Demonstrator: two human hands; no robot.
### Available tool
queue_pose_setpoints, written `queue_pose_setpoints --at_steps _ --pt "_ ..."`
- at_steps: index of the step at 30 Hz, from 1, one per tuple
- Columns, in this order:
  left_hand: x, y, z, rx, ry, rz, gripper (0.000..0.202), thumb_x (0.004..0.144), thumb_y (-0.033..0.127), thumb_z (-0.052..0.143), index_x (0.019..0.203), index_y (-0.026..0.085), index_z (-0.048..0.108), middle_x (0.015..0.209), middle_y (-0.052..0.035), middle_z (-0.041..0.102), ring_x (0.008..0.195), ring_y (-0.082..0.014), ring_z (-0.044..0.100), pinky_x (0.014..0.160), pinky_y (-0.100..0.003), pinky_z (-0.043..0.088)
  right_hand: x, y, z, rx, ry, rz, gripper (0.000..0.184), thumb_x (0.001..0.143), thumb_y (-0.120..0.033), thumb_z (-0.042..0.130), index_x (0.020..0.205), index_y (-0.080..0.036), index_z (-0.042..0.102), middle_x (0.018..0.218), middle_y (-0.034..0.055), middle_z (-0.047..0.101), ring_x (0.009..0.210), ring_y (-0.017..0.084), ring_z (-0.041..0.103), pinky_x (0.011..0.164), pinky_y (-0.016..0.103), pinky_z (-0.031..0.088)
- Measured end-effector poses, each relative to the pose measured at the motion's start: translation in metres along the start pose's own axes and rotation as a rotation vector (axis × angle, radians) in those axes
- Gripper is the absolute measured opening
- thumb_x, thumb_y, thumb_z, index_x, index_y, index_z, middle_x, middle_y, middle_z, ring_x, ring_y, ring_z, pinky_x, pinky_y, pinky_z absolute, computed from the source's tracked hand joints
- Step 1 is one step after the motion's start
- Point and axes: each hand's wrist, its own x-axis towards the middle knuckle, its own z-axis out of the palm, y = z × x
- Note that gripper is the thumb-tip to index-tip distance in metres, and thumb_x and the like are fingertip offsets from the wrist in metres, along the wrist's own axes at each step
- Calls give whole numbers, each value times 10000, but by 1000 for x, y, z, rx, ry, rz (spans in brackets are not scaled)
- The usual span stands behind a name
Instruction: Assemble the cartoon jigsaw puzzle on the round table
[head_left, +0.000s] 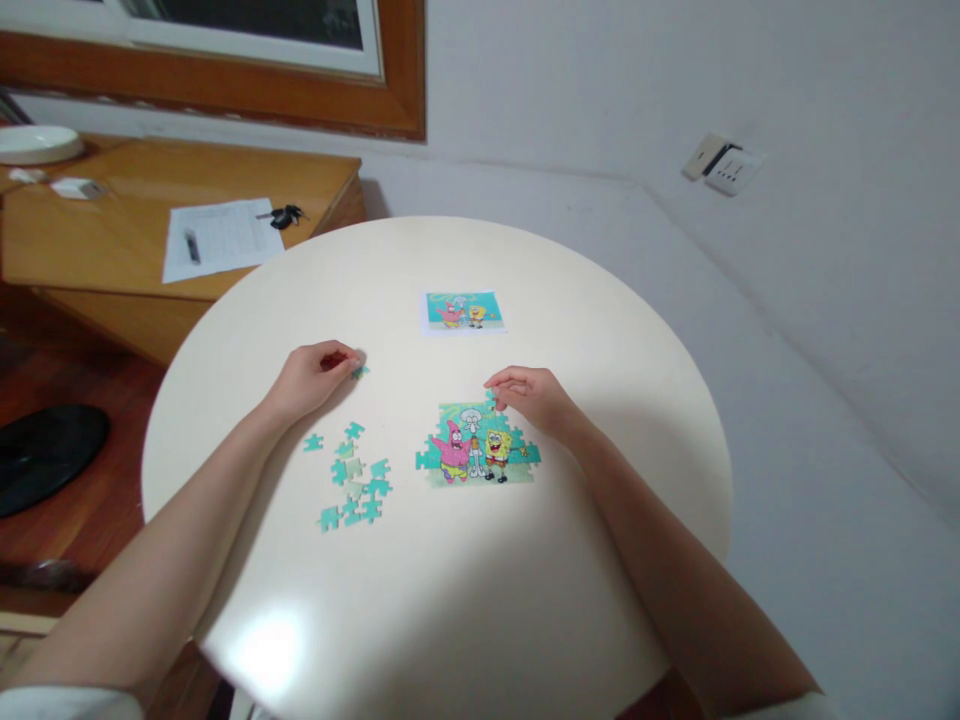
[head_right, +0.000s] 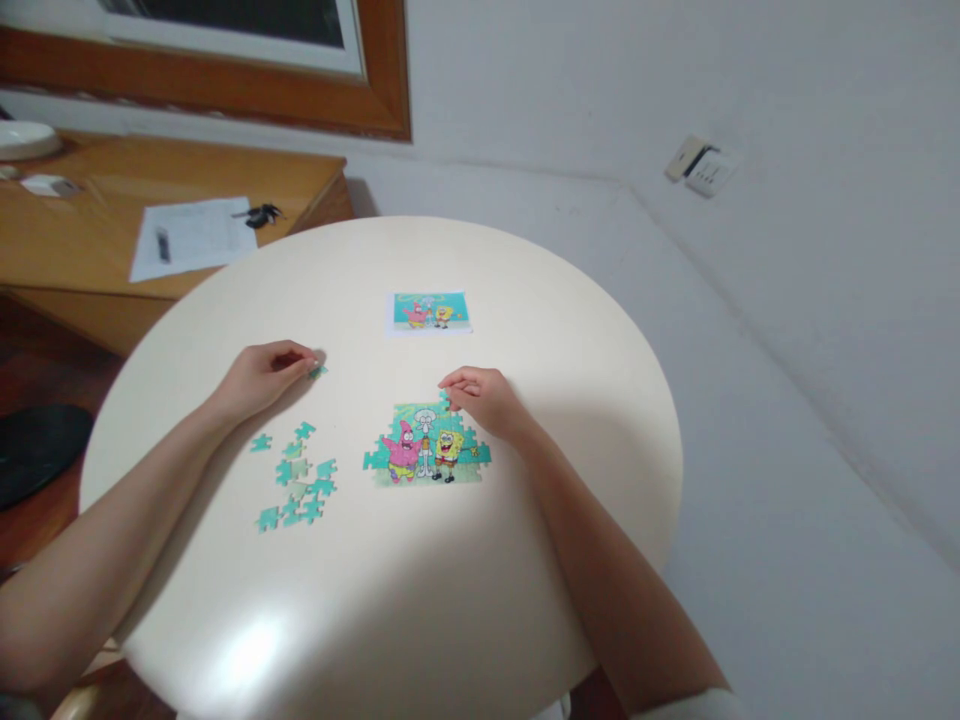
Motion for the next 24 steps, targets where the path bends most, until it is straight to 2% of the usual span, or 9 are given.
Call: queue_pose_setpoints --at_steps 8,24 --pt "2 -6 1 33 -5 17 283 719 423 554 746 159 654 764 -79 705 681 -186 605 669 -309 476 1 3 -1 4 -9 -17 187 675 -317 604 770 -163 649 594 -4 625 579 136 616 626 293 493" --pt "1 -4 0 14 -14 0 282 705 441 551 736 176 642 794 -85 707 694 -183 599 681 -313 459 1 4 -1 33 5 7 215 659 -333 640 777 -155 664 571 0 641 583 149 632 651 311 508"
